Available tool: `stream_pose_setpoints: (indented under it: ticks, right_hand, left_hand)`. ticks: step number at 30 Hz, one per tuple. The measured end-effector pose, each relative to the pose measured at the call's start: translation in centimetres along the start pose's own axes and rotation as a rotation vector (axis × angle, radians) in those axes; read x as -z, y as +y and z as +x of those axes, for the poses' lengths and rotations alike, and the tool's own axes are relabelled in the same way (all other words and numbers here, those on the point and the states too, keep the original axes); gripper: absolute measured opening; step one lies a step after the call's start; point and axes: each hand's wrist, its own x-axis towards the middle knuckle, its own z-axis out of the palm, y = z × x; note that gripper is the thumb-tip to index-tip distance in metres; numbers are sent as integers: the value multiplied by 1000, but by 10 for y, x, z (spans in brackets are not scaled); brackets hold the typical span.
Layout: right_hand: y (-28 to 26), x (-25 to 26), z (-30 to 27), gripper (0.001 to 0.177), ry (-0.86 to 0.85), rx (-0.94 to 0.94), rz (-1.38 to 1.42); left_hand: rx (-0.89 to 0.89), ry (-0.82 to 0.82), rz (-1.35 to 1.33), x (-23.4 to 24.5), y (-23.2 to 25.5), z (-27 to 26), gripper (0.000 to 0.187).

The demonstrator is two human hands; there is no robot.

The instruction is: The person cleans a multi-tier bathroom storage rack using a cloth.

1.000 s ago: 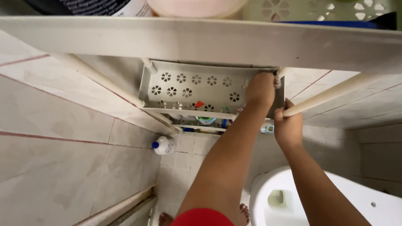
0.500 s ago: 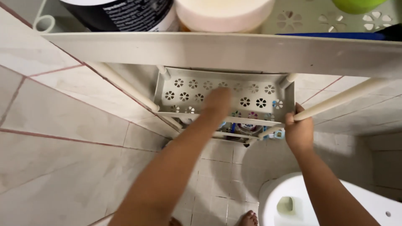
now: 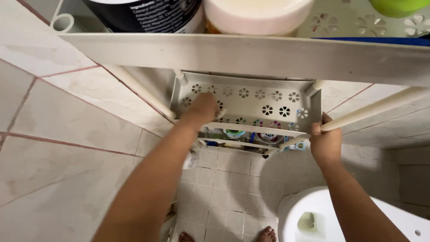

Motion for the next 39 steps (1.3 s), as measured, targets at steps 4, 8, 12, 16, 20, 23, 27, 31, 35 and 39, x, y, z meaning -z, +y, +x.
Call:
stream_pose_setpoints:
  ticks: [4, 8, 12, 16, 20, 23, 27, 31, 35, 39]
  right_hand:
    - [-2, 1, -4, 42, -20, 18, 7]
    - [-3, 1, -1, 41, -21, 37, -13]
    - [-7, 1, -6, 41, -20, 42, -26]
    - [3, 0, -1, 42, -20, 18, -25]
    - [-2, -1, -3, 43, -13, 5, 1]
    - [-6, -2, -3, 43, -5, -13, -6]
    - [-10, -3, -5, 43, 1, -40, -21]
    - [-4, -2, -4, 43, -3, -53, 24]
    - [-3, 0, 1, 41, -17, 6, 18]
    - [-1, 1, -4, 39, -33, 35, 17]
  left_hand:
    - [-113, 150, 79, -45, -20, 39, 24]
    - [118, 134, 99, -2, -31, 24, 22]
    - [372, 239, -1, 27, -22, 8, 21]
    - [357, 322, -12, 6, -13, 18, 19]
    - [359, 568, 63, -54, -10, 76, 21]
    - [234, 523, 38, -40, 49, 55, 32]
    - [-9, 686, -505, -61, 118, 61, 16]
    - [-82, 591, -572, -93, 173, 71, 15]
    - [-331, 390, -478, -84, 175, 55, 14]
    - [-126, 373, -467, -34, 120, 9, 12]
